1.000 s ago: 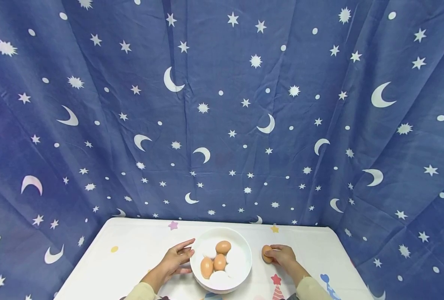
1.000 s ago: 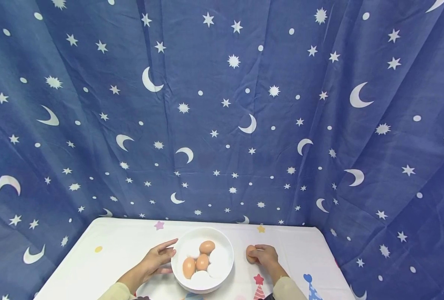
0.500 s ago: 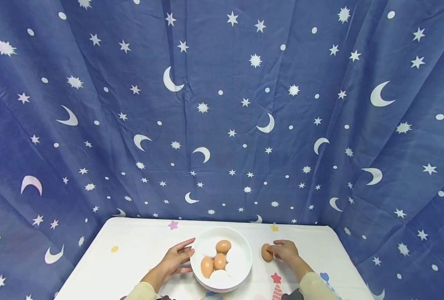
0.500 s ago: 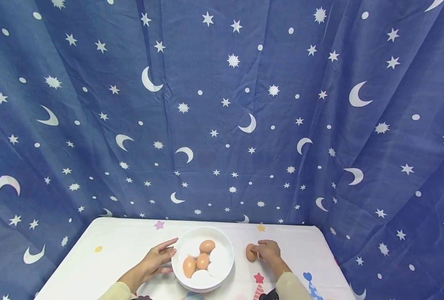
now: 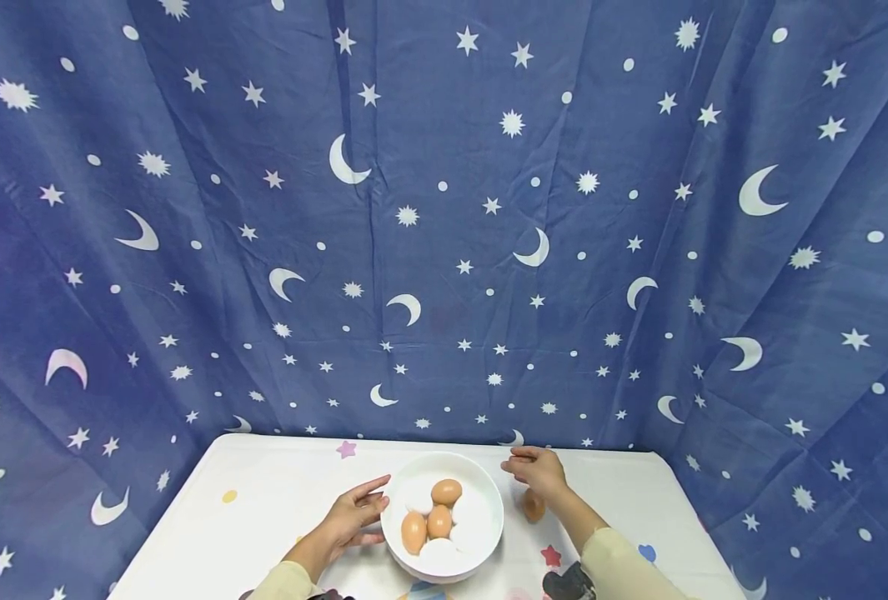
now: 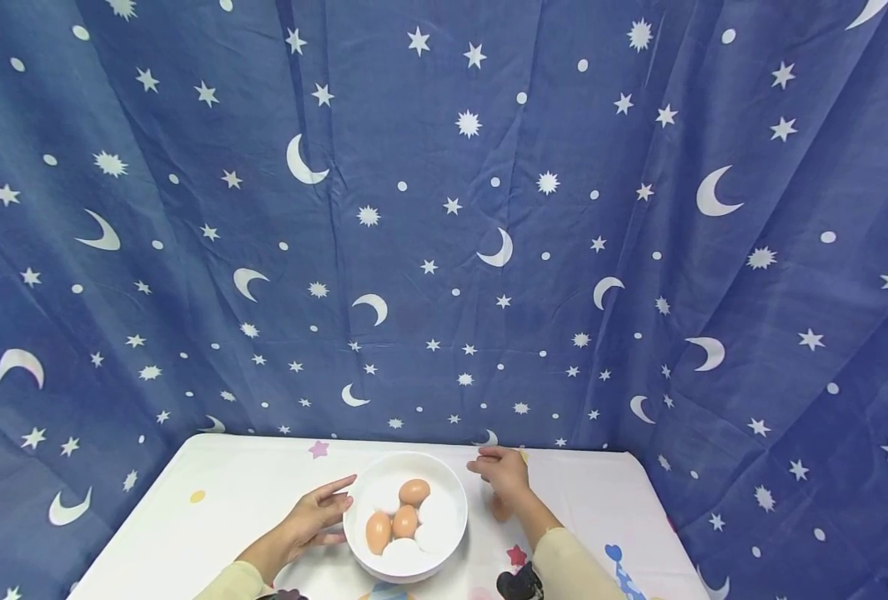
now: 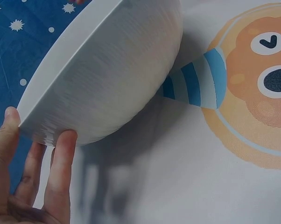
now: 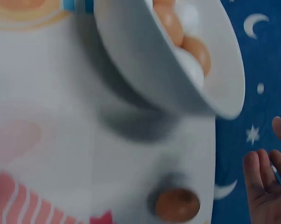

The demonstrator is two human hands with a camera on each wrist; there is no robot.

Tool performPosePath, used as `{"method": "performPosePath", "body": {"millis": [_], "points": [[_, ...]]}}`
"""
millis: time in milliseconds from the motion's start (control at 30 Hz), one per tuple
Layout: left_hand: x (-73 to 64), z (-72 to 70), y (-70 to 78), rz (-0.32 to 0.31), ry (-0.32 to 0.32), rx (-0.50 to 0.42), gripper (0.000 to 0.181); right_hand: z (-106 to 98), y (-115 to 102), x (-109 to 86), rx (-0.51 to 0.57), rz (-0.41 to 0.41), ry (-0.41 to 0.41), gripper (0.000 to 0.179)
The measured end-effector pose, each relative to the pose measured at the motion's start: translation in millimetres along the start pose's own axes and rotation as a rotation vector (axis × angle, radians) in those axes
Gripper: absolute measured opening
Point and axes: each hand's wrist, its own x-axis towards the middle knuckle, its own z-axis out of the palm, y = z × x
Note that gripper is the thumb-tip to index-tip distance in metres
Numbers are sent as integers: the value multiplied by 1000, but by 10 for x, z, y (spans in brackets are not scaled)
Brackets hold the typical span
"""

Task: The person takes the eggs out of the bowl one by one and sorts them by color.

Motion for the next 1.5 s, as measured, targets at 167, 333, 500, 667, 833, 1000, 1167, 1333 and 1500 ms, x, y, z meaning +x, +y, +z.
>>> {"method": "performPosePath", "body": {"millis": [167, 333, 500, 667, 833, 1000, 1167, 1333, 1500], "points": [[7, 0, -1, 5, -1, -3, 59, 253, -127, -50, 39, -37, -55, 44], [10, -5, -6, 8, -4, 1, 59, 469, -165, -106, 98, -101, -129, 47], [-2, -9, 0, 11, -22, -1, 60, 644, -98, -135, 74, -151, -190, 48], [-5, -2, -16, 11, -22, -6, 62, 753, 19, -138, 45, -168, -209, 45], [-24, 5, -15, 22, -24, -11, 61, 831, 83, -123, -20, -223, -218, 46], [-13, 2, -16, 22, -23, -13, 61, 919, 111, -108, -88, -223, -206, 46], [-18, 5, -10, 3, -21, -20, 60, 984, 120, -118, -136, -193, -193, 46], [-29, 11, -1, 6, -22, -19, 61, 1023, 132, -137, -194, -192, -159, 43], [-41, 10, 7, 17, -23, -11, 58, 1051, 181, -131, -278, -217, -135, 39]]}}
